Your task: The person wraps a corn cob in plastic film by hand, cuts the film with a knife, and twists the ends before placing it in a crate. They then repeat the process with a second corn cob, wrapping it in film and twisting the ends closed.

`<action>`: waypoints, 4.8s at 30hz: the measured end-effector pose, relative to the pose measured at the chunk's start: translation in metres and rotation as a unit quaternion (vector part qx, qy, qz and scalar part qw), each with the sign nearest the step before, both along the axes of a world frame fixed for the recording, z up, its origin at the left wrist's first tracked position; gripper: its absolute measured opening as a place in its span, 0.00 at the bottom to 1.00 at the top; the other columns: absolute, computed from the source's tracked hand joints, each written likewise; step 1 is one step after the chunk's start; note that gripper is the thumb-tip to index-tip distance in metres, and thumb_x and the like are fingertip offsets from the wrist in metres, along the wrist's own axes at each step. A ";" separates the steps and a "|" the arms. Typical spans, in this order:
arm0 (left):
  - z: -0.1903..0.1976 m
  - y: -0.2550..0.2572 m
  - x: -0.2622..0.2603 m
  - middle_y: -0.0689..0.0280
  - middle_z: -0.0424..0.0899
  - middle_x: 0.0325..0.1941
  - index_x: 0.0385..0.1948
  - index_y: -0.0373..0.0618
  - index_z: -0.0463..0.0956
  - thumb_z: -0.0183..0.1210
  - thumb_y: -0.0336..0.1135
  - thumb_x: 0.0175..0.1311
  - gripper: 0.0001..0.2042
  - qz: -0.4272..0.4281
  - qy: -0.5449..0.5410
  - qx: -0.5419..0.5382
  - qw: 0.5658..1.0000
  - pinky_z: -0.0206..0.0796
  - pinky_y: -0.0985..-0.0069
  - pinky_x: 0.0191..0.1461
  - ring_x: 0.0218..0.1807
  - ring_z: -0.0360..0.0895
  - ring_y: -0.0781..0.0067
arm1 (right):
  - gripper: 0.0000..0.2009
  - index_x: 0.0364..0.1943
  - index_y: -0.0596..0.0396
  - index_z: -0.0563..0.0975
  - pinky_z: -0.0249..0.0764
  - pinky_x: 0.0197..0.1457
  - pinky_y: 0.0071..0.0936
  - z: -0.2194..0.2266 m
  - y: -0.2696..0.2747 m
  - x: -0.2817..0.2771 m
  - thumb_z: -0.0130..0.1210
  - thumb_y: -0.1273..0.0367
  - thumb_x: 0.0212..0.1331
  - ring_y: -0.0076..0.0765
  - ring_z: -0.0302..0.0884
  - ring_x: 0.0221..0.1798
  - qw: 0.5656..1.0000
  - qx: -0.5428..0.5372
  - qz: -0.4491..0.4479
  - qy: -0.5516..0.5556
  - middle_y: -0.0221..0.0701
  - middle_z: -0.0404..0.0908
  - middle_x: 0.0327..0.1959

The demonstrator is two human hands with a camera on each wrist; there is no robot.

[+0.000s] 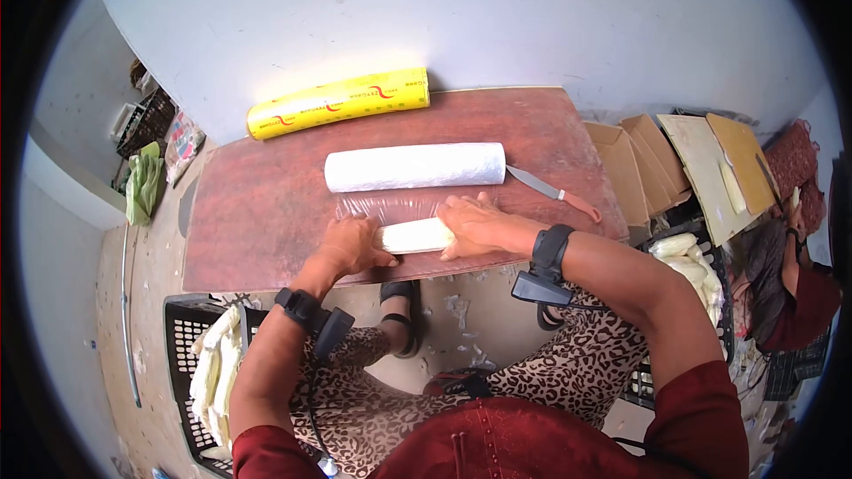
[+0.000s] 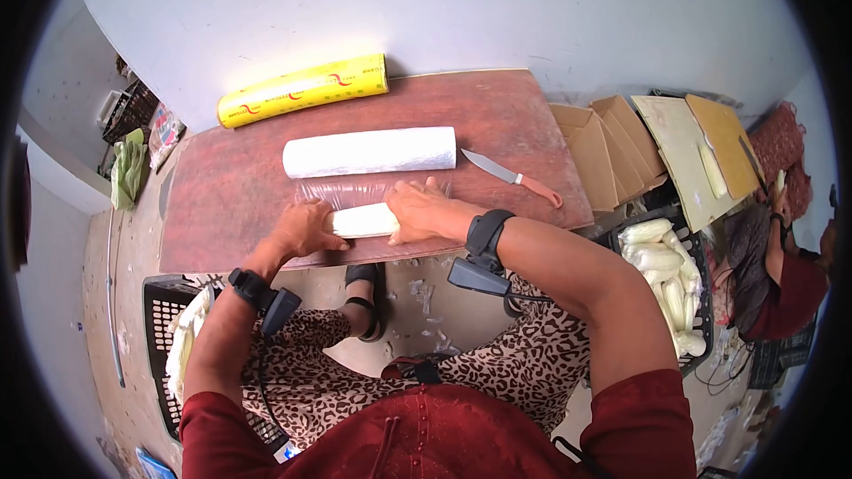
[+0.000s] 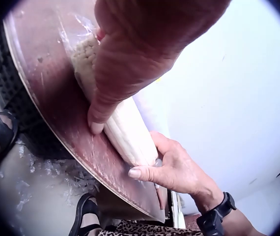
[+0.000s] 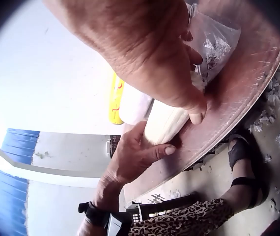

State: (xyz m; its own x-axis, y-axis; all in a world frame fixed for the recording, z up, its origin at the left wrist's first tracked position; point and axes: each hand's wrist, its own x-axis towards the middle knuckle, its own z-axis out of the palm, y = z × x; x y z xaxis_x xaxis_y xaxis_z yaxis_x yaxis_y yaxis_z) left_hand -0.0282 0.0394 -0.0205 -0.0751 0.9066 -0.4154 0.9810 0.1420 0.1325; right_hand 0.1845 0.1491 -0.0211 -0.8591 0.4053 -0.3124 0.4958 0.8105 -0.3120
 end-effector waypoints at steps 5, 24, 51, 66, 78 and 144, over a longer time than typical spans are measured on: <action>-0.006 -0.002 -0.014 0.52 0.83 0.45 0.41 0.41 0.80 0.69 0.60 0.43 0.31 -0.009 -0.003 0.003 1.000 0.66 0.59 0.58 0.53 0.78 0.52 | 0.34 0.52 0.60 0.73 0.64 0.57 0.55 0.000 -0.001 0.000 0.69 0.51 0.45 0.54 0.70 0.59 1.000 0.000 -0.003 -0.005 0.46 0.72 0.53; 0.033 -0.021 -0.024 0.48 0.75 0.52 0.51 0.40 0.74 0.60 0.28 0.48 0.23 -0.018 -0.107 0.205 0.973 0.68 0.60 0.58 0.56 0.73 0.44 | 0.29 0.48 0.59 0.66 0.63 0.55 0.57 -0.017 0.003 0.006 0.66 0.55 0.51 0.54 0.71 0.58 0.998 -0.021 -0.020 0.062 0.45 0.74 0.50; -0.033 -0.014 0.047 0.54 0.69 0.53 0.59 0.40 0.63 0.69 0.37 0.45 0.36 -0.066 -0.088 0.308 0.945 0.50 0.58 0.65 0.59 0.64 0.54 | 0.14 0.30 0.58 0.76 0.71 0.42 0.42 0.006 0.071 0.100 0.67 0.63 0.48 0.51 0.78 0.43 0.985 0.023 -0.169 0.017 0.45 0.78 0.33; -0.029 -0.023 0.046 0.54 0.69 0.56 0.60 0.42 0.63 0.67 0.34 0.47 0.34 -0.069 -0.060 0.299 0.950 0.50 0.55 0.65 0.60 0.65 0.52 | 0.14 0.29 0.63 0.76 0.75 0.31 0.40 -0.026 0.096 0.157 0.68 0.67 0.47 0.47 0.82 0.27 0.953 -0.003 -0.299 -0.036 0.44 0.81 0.22; -0.035 -0.022 0.020 0.54 0.74 0.51 0.55 0.41 0.67 0.63 0.35 0.50 0.28 -0.062 -0.085 0.271 0.957 0.54 0.58 0.63 0.57 0.69 0.53 | 0.08 0.34 0.54 0.68 0.68 0.19 0.20 0.033 0.100 0.157 0.57 0.72 0.60 0.19 0.71 0.16 0.839 -0.153 -0.450 0.266 0.28 0.78 0.20; -0.049 -0.002 -0.073 0.54 0.85 0.37 0.31 0.44 0.79 0.65 0.51 0.52 0.19 0.387 -0.059 0.180 0.903 0.72 0.61 0.46 0.44 0.82 0.53 | 0.08 0.37 0.59 0.78 0.76 0.46 0.44 0.017 0.021 -0.024 0.53 0.77 0.53 0.56 0.79 0.45 0.989 0.067 0.017 0.130 0.47 0.81 0.38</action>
State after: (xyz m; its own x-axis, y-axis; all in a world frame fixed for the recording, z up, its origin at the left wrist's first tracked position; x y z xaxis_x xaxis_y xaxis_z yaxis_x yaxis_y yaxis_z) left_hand -0.1016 0.0377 -0.0694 -0.7178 0.6798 -0.1507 0.5831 0.7052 0.4035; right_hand 0.1606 0.1700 -0.0044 -0.9172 0.3976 -0.0235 0.3844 0.8683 -0.3135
